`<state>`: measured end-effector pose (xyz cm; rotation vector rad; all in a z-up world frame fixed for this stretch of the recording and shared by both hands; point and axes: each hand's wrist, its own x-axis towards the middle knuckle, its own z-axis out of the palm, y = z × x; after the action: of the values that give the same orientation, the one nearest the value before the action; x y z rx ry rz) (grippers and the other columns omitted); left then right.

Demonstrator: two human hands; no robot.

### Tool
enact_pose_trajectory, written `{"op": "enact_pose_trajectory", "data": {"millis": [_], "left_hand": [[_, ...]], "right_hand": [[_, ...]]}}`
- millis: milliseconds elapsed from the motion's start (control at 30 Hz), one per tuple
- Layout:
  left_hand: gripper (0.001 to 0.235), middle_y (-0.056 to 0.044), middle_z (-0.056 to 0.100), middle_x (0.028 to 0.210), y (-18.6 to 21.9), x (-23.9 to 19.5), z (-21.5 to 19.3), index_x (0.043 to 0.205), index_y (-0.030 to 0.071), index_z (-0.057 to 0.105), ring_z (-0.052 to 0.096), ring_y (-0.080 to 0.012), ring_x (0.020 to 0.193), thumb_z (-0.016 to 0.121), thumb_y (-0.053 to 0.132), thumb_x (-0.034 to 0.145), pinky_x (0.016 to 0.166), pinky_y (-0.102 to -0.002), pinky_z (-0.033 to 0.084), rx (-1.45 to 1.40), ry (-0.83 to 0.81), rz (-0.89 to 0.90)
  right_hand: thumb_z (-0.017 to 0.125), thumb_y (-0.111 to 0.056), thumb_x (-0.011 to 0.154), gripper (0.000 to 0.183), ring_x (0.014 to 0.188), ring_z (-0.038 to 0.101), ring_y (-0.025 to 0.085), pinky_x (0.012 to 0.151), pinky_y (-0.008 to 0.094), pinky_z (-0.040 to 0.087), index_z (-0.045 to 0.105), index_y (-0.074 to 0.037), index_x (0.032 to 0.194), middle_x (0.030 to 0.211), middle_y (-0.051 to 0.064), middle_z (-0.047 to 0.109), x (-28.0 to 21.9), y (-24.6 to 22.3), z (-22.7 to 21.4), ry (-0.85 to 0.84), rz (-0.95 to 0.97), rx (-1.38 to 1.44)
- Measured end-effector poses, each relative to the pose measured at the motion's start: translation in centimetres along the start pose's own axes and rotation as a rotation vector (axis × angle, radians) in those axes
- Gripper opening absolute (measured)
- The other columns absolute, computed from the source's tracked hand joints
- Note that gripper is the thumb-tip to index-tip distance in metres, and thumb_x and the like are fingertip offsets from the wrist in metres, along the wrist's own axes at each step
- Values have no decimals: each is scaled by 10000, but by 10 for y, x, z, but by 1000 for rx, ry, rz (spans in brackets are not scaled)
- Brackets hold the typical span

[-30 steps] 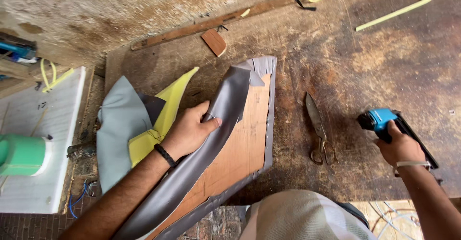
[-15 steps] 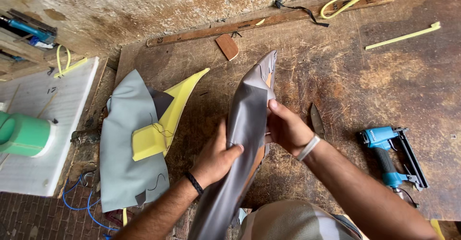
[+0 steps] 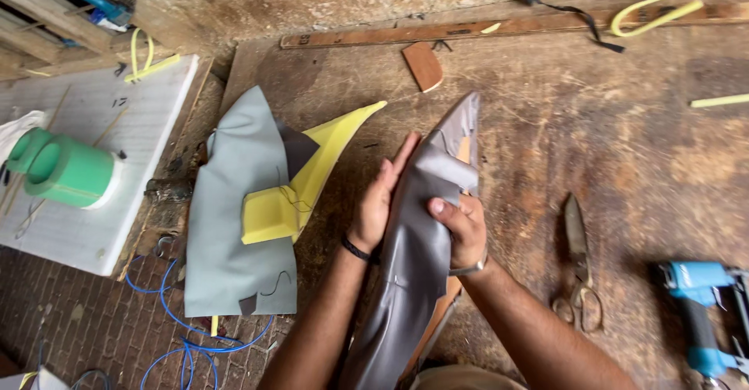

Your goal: The person staples gray fabric onto a triangular cushion base using a pneumatic staple gun, then trims excess fabric with shears. They flip the cushion to check the tufted front and continue securing the edges before setting the finished cushion aside.

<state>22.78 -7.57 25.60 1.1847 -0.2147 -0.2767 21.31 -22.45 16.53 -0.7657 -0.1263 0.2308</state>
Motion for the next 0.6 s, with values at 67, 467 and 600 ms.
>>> {"op": "enact_pose_trajectory", "data": {"millis": [67,467,600], "left_hand": [[724,-180,200,1744,3,7,-18,1683,66,129,282,-252,1569,321,476,1117,1310,-402,197,94,-6,3],[636,-207,565,1499,30,-3,15,1592,83,346,551,-313,1383,556,202,1004,1145,-425,440,626,204,-226],[732,-187,653,1347,42,6,48,1592,161,264,688,-319,1178,578,197,931,996,-428,552,975,205,-395]], "right_hand": [[676,-259,930,325,784,675,163,717,279,538,708,63,957,891,101,725,5,11,4,-13,-34,37],[713,-225,952,275,811,664,151,758,268,528,751,37,1026,904,80,742,11,13,-8,-38,-58,-129],[659,-315,994,327,706,695,185,656,327,560,784,-15,957,819,119,765,-10,-19,-78,-143,236,-811]]}}
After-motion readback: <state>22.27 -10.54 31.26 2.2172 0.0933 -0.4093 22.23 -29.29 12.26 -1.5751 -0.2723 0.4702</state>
